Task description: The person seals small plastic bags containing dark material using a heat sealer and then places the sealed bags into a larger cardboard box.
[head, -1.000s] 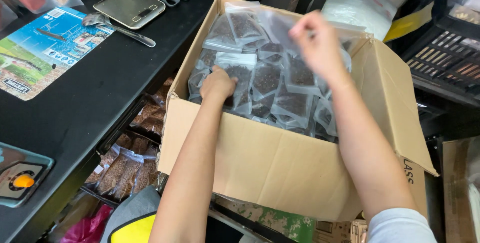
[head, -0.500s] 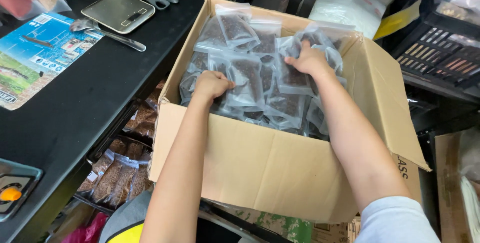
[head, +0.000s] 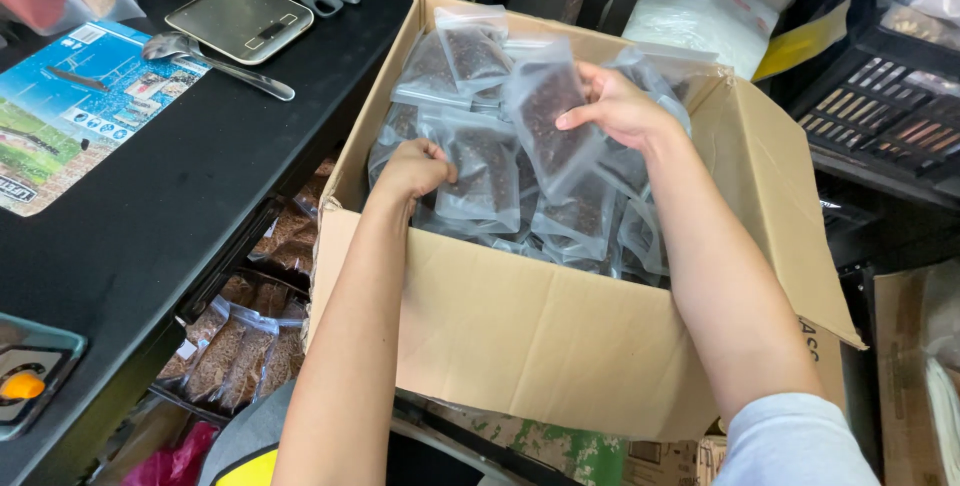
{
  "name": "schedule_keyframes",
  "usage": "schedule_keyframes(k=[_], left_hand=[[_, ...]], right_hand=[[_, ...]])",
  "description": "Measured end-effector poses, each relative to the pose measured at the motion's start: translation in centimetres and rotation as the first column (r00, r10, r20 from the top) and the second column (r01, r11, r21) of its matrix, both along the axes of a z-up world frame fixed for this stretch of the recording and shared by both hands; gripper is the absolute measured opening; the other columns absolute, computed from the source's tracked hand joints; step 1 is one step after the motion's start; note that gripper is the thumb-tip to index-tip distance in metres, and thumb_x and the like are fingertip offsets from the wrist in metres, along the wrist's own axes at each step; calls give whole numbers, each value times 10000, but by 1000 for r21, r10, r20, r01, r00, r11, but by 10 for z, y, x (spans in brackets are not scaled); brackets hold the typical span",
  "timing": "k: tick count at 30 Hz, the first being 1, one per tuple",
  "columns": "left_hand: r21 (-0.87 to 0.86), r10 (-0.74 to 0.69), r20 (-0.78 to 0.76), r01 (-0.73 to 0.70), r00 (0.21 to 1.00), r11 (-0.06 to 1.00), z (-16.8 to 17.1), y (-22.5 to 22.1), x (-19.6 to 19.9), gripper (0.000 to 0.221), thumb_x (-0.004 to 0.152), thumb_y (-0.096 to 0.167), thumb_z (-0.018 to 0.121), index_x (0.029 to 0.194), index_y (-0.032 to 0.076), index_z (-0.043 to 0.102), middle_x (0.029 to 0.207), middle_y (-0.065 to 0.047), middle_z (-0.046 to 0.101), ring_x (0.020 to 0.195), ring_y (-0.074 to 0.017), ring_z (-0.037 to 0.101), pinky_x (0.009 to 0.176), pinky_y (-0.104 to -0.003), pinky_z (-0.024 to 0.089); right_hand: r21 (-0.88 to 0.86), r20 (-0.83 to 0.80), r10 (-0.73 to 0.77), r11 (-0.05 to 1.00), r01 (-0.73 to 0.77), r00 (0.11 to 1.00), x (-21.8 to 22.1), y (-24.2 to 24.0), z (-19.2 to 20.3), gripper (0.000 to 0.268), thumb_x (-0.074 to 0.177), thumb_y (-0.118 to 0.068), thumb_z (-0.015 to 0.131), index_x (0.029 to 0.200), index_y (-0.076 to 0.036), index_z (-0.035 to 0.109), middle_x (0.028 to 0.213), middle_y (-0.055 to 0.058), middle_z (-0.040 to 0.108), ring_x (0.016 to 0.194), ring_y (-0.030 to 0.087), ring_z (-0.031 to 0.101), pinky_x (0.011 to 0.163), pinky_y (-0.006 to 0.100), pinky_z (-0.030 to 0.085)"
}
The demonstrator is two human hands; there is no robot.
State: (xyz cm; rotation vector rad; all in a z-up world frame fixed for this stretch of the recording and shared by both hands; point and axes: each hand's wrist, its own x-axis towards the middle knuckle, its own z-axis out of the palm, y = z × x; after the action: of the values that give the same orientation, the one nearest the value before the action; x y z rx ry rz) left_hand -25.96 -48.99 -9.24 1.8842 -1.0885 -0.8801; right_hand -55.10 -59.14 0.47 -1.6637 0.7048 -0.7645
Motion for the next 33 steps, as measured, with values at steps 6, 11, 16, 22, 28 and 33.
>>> schedule_keyframes(k=[6,11,16,22,28,33], left_hand=[[133,-161,29,156,986,979,83,47,-25,900,962,728,381,1445,-20,515,1512,-277,503,1465,-371,419,1211,-515,352],[232,-211,-32,212,977,949,166,106,-61,1163,767,846,354,1533,-27,416,1596,-239,402,1524,-334,326,1274,-489,249],[252,-236,103,204,966,946,99,61,-42,1082,731,678,793,1508,15,437,1509,-254,509,1458,-377,429,1214,-512,351],[267,-182,145,138,973,954,73,41,-34,1040,729,651,754,1526,67,429,1481,-225,545,1417,-355,485,1160,-497,410],[192,-57,132,31,990,981,57,30,-25,918,772,592,737,1447,22,489,1429,-234,582,1379,-369,523,1127,-522,438],[227,-82,102,57,991,972,70,39,-28,951,793,600,718,1486,7,451,1468,-249,547,1417,-387,479,1151,-533,409]], right_hand=[[-695,-595,-87,555,-457,799,63,69,7,530,655,-26,715,1076,-342,780,1294,8,496,1334,378,374,1060,879,161],[-543,-518,47,753,-371,854,66,66,13,821,745,-219,843,1495,-204,509,1567,225,307,1467,558,225,1114,781,242],[-389,-348,89,892,-230,933,0,5,0,839,759,-242,922,1470,-51,519,1516,256,454,1472,466,346,1200,575,321],[-393,-676,-615,767,507,406,-130,-99,-88,941,661,-596,943,1402,-127,603,1355,203,639,1318,387,564,1038,555,478],[-710,-432,-718,644,285,546,-86,-49,10,239,778,-503,922,915,-477,728,649,-104,587,728,196,669,681,359,511],[-517,-337,272,747,-419,901,-15,75,86,184,845,33,714,695,-49,646,1269,199,732,1367,417,565,1041,522,493]])
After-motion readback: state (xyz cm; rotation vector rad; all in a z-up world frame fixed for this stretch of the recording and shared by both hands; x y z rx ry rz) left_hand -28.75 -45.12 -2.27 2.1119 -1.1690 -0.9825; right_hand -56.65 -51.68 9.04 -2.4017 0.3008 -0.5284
